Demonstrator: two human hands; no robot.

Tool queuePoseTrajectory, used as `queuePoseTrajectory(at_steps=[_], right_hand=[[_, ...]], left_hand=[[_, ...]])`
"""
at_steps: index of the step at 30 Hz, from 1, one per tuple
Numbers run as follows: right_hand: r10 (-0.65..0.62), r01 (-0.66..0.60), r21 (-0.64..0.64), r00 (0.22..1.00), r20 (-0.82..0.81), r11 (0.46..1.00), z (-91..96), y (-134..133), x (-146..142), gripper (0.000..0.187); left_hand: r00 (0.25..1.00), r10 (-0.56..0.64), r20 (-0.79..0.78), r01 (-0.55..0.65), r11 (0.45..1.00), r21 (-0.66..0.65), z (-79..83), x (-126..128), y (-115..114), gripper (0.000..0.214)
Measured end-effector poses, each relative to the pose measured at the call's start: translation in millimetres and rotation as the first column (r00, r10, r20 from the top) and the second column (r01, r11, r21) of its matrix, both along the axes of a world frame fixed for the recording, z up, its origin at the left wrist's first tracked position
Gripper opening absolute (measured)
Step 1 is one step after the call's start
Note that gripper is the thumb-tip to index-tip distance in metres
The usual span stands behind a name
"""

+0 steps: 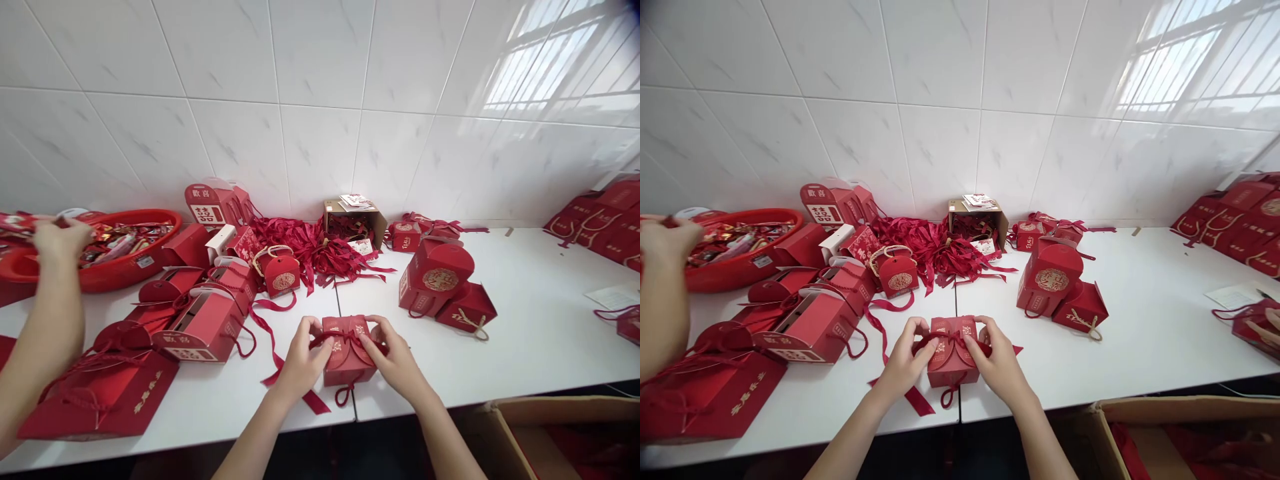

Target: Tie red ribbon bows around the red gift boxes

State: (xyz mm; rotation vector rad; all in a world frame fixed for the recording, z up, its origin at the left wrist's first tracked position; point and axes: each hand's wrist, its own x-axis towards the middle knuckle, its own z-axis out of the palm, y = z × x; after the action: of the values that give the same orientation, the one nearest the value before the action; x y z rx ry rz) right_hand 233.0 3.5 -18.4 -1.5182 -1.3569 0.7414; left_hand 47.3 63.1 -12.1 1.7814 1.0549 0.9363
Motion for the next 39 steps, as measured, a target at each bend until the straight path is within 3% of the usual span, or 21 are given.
queuePoseTrajectory(at_steps=[5,7,9,11,13,15,18,20,21,23,25,27,29,33,39], right_hand=[[-0.085,0.084,-0.012,0.986,-0.146,0.996,-6.6,1.7,1.4,0.043],[-0.078,0.084,0.027,0.982,-0.174,0.996,-2.0,-1.1,14.0,0.034],[0.014,-0.010,0.061,0.997,-0.072,0.998,6.4,-5.7,26.8,0.020],[0.118,-0.125,0.058,0.986,0.119,0.990,14.5,-10.0,35.0,0.020],[0.121,-0.141,0.051,0.949,0.290,0.989,18.5,-11.5,36.9,0.020],[-0.008,-0.044,0.124,0.921,0.389,0.991,17.7,-9.1,33.2,0.019],[-0.239,0.108,0.336,0.894,0.378,0.936,14.4,-2.1,22.0,0.022],[-0.250,0.102,0.422,0.917,0.312,0.901,15.4,0.5,12.8,0.023],[-0.200,0.061,0.435,0.938,0.282,0.898,17.1,0.6,8.0,0.023],[-0.045,-0.048,0.412,0.976,0.212,0.910,21.4,-1.1,-2.2,0.020],[0.091,-0.124,0.334,0.989,0.113,0.934,25.1,-3.7,-12.4,0.016],[0.141,-0.136,0.224,0.990,-0.004,0.965,27.4,-5.7,-21.8,0.013],[0.125,-0.113,0.123,0.988,-0.095,0.986,28.9,-6.5,-29.3,0.011],[0.092,-0.089,0.023,0.982,-0.165,0.996,32.6,-5.9,-35.8,0.011],[0.146,-0.149,-0.077,0.988,-0.046,0.986,42.1,-1.2,-25.7,0.009]], left_hand=[[1.000,0.002,0.002,-0.001,0.996,-0.088,-5.7,-10.3,9.3,0.023],[0.999,-0.050,0.003,0.049,0.990,-0.130,-1.2,-21.5,17.4,0.032],[0.991,-0.134,-0.016,0.128,0.971,-0.199,5.0,-31.2,26.1,0.029],[0.980,-0.194,-0.053,0.173,0.948,-0.266,10.9,-37.3,34.7,0.023],[0.964,-0.250,-0.096,0.207,0.924,-0.322,16.1,-39.7,42.2,0.023],[0.922,-0.367,-0.120,0.296,0.871,-0.391,21.8,-39.3,47.3,0.021],[0.804,-0.588,-0.087,0.472,0.722,-0.506,33.1,-34.7,46.9,0.019],[0.747,-0.665,-0.019,0.549,0.631,-0.548,41.3,-29.2,40.2,0.026],[0.748,-0.664,0.013,0.561,0.622,-0.546,44.8,-25.8,34.9,0.030],[0.798,-0.601,0.045,0.544,0.686,-0.483,49.8,-18.4,21.3,0.036],[0.868,-0.496,0.002,0.466,0.815,-0.346,51.8,-11.6,5.7,0.033],[0.908,-0.405,-0.109,0.384,0.907,-0.172,51.2,-6.9,-9.2,0.028],[0.918,-0.307,-0.253,0.315,0.949,-0.010,48.1,-4.4,-21.3,0.032],[0.894,-0.160,-0.417,0.255,0.950,0.181,36.6,-5.0,-32.7,0.039],[0.856,-0.220,-0.468,0.373,0.889,0.265,22.7,-14.5,-22.0,0.038]])
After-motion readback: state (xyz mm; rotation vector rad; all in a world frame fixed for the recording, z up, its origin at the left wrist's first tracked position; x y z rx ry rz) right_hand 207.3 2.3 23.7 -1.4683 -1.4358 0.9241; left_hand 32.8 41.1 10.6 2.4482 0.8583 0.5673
